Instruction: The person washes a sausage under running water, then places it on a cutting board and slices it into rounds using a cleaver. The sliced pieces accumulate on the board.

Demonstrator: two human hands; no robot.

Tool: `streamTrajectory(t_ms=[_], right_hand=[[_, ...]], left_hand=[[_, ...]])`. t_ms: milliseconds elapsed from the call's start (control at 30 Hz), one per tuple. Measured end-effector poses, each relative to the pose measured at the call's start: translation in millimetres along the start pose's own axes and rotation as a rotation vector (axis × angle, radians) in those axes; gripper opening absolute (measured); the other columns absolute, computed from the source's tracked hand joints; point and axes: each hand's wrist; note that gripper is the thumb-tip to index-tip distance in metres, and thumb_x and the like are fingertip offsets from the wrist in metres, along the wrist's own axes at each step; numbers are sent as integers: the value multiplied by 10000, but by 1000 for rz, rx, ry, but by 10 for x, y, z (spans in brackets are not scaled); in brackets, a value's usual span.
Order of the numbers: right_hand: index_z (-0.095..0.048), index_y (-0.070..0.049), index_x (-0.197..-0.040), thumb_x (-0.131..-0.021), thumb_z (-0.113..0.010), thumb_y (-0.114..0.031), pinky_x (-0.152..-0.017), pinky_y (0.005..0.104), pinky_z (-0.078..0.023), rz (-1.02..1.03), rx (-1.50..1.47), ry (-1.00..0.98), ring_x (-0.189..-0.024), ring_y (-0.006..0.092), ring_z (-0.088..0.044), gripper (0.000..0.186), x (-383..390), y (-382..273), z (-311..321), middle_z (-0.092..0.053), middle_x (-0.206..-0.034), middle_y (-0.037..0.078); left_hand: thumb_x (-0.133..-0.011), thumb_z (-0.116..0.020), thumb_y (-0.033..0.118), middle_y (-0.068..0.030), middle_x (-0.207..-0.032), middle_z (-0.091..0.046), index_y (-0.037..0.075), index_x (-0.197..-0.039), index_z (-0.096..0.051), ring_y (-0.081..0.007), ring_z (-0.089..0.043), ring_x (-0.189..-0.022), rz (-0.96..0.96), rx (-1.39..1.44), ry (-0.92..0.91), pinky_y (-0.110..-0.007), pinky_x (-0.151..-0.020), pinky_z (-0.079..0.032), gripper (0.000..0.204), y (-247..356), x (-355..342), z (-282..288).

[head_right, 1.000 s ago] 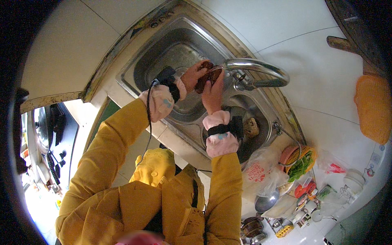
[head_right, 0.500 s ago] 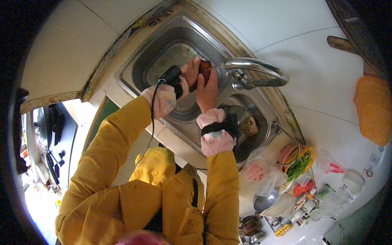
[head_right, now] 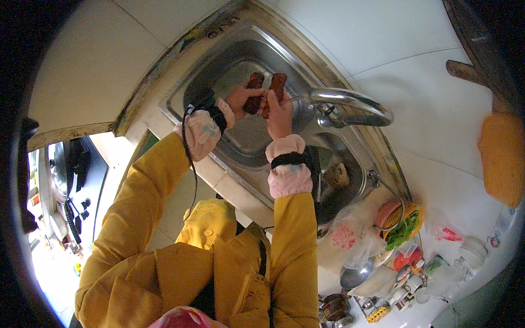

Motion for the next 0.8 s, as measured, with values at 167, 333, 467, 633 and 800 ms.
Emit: streamTrajectory(t_ms=[167,333,467,633,800], right_hand=[[-536,-57,-967,-1001,-521,-423,-444,293,-424,-195,120,8,-553,127,-565,368,62,-153,122,-631,-792,70],[-521,-62,-1013,-999,-545,-366,-426,267,-375,-218,229,-8,-577,98,-545,305,219,-166,225,-624,-800,60],[-507,-64,-1111,-988,-574,-249,-451,244,-369,-97,208,-49,-614,77,-508,232,306,-120,393,-618,-838,35],[-527,-56,-1166,-955,-624,-196,-533,250,-408,-16,365,14,-643,66,-480,271,344,-143,596,-601,-881,22],[-502,-42,-1238,-898,-702,-287,-737,348,-514,187,692,89,-835,219,-628,465,402,-138,507,-631,-1016,94]], left_hand=[[-915,-680,289,-96,-848,-653,41,-1130,-569,-221,-654,-706,-84,-205,106,-381,-579,-535,347,-96,3,66],[-945,-598,338,-87,-778,-628,46,-928,-612,-237,-604,-628,81,-381,244,-403,-532,-492,293,-202,-164,-27],[-946,-581,294,-81,-797,-624,74,-907,-592,-237,-590,-611,330,108,175,-395,-524,-501,223,-356,-250,-178],[-988,-554,318,-109,-968,-633,59,-1083,-585,-244,-638,-814,350,377,-102,-399,-677,-565,278,-491,-265,-302],[-1019,-492,340,-134,-1098,-627,45,-1183,-552,-273,-639,-962,338,411,62,-441,-875,-549,343,-656,-328,-388]])
Point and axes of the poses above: each hand's wrist, its own x-axis away from the middle knuckle, its own z-axis out of the back of the hand, y = z × x
